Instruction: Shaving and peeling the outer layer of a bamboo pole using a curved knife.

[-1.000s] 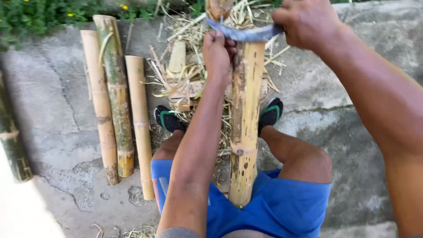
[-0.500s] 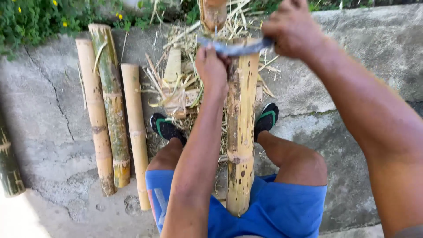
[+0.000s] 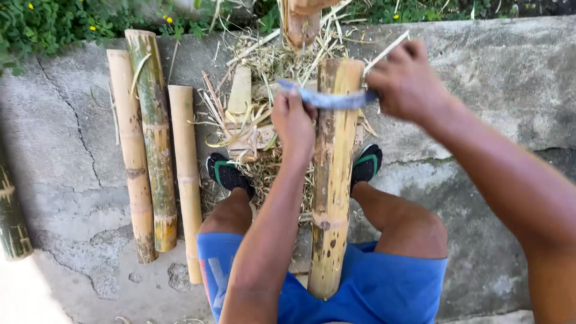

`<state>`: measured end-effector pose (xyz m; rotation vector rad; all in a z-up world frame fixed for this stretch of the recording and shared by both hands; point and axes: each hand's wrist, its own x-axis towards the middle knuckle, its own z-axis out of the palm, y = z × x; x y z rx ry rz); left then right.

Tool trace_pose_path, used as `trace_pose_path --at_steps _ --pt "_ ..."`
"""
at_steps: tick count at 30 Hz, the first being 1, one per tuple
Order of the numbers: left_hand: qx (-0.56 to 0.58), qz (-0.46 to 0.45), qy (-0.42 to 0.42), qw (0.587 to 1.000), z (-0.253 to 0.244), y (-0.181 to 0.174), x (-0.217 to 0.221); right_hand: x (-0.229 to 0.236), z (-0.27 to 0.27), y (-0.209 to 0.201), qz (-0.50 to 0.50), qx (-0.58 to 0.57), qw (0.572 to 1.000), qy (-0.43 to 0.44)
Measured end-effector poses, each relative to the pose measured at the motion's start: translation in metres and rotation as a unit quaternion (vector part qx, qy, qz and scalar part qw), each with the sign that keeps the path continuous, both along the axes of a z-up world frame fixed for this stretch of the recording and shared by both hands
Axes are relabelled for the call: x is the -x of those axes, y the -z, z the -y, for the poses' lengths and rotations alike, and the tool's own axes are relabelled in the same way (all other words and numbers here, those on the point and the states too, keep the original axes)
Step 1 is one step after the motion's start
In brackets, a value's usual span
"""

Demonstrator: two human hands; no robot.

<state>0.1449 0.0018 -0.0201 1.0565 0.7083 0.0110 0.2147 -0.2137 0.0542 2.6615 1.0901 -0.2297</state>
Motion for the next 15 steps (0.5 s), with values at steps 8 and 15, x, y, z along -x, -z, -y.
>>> trace_pose_path --at_steps 8,15 --pt "-0.017 -0.032 0.049 0.998 0.002 -0.010 -0.036 0.003 0.019 0.026 0.029 -0.060 0.996 0.061" --pt "-0.032 -0.023 0.068 0.997 -0.002 -0.011 -0.016 0.013 0.010 0.013 0.021 -0.052 0.997 0.049"
